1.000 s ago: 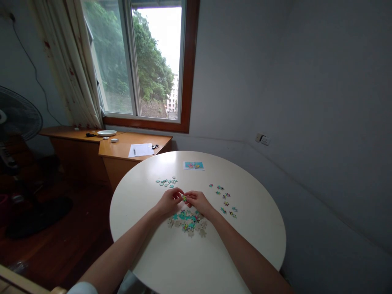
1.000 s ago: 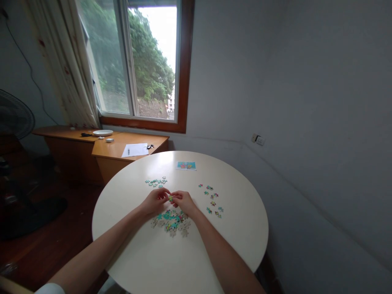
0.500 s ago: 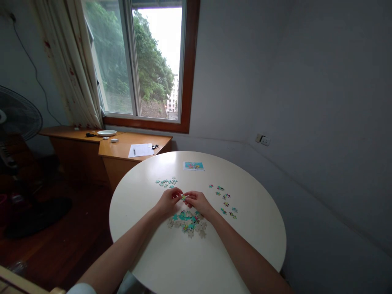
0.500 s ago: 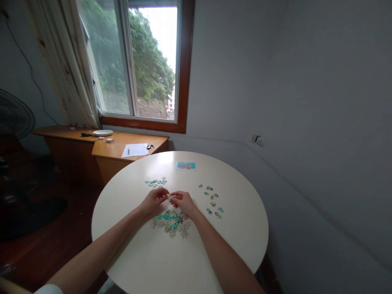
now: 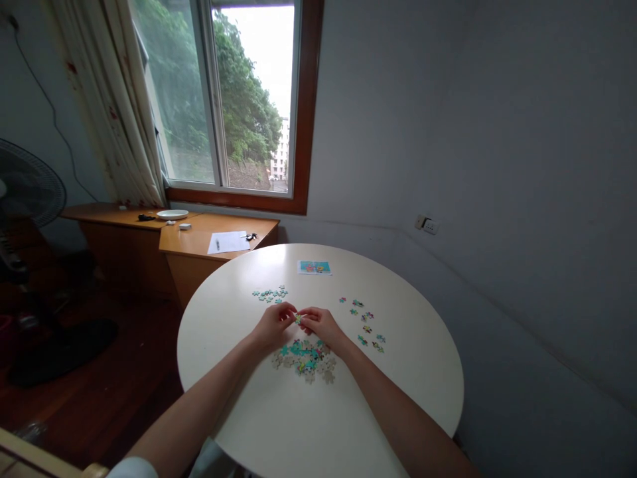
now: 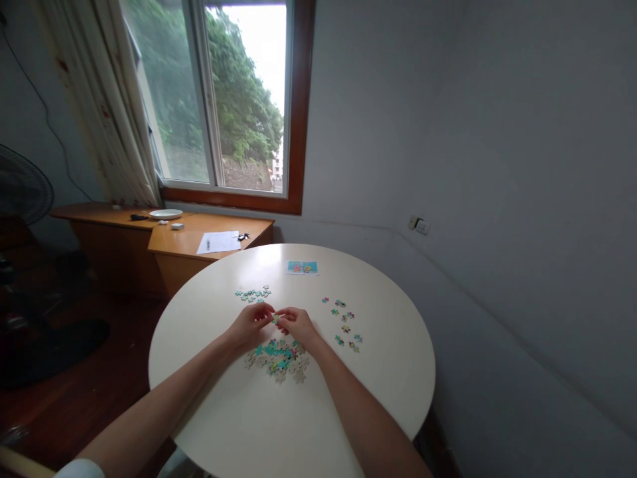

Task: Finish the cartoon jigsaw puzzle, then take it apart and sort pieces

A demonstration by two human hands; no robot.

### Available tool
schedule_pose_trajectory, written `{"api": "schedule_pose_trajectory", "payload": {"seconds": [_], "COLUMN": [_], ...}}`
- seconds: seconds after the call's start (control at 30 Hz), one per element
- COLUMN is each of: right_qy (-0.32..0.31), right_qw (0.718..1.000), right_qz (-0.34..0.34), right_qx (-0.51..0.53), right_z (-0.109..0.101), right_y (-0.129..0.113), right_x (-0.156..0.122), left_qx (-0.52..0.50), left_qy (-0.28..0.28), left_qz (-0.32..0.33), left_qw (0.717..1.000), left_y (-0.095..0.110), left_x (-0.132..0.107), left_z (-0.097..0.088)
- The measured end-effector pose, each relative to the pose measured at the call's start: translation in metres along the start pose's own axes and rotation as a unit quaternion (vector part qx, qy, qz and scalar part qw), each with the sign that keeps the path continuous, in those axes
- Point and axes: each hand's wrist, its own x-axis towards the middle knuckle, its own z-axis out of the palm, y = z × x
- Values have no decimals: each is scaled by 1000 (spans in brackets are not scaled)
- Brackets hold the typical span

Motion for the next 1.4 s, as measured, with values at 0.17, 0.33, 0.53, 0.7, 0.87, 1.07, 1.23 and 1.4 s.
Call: {"api": "schedule_pose_trajectory", "payload": {"seconds": [0.17, 0.33, 0.53, 0.7, 0.87, 1.07, 1.23, 1.4], "right_qy": [-4, 2, 59, 203, 238, 241, 245, 244], "right_qw": [1000, 999, 986, 894, 819, 765, 743, 736], "right_qz": [-16, -26, -58, -42, 30, 65, 74, 74], "right_qx": [-12, -27, -144, -397, -520, -594, -618, -627], "right_z": [-1, -2, -30, -73, -91, -93, -93, -90], "right_y": [1, 5, 4, 3, -5, -17, -19, -20], "right_x": [0, 4, 13, 17, 9, 1, -1, -1], "left_qx": [-22, -41, -54, -41, -35, -44, -32, -28], "left_qy": [-12, -13, -10, -7, -10, -6, -5, -6], "left_qz": [-11, -24, -48, -60, -65, -69, -68, -68], "left_qw": [1000, 999, 997, 997, 997, 997, 997, 997], "left_y": [4, 6, 7, 8, 10, 11, 9, 5], "left_x": [-1, -2, -1, -1, -2, -1, -1, 0], "left_z": [0, 1, 1, -1, -2, -2, -1, 0]}}
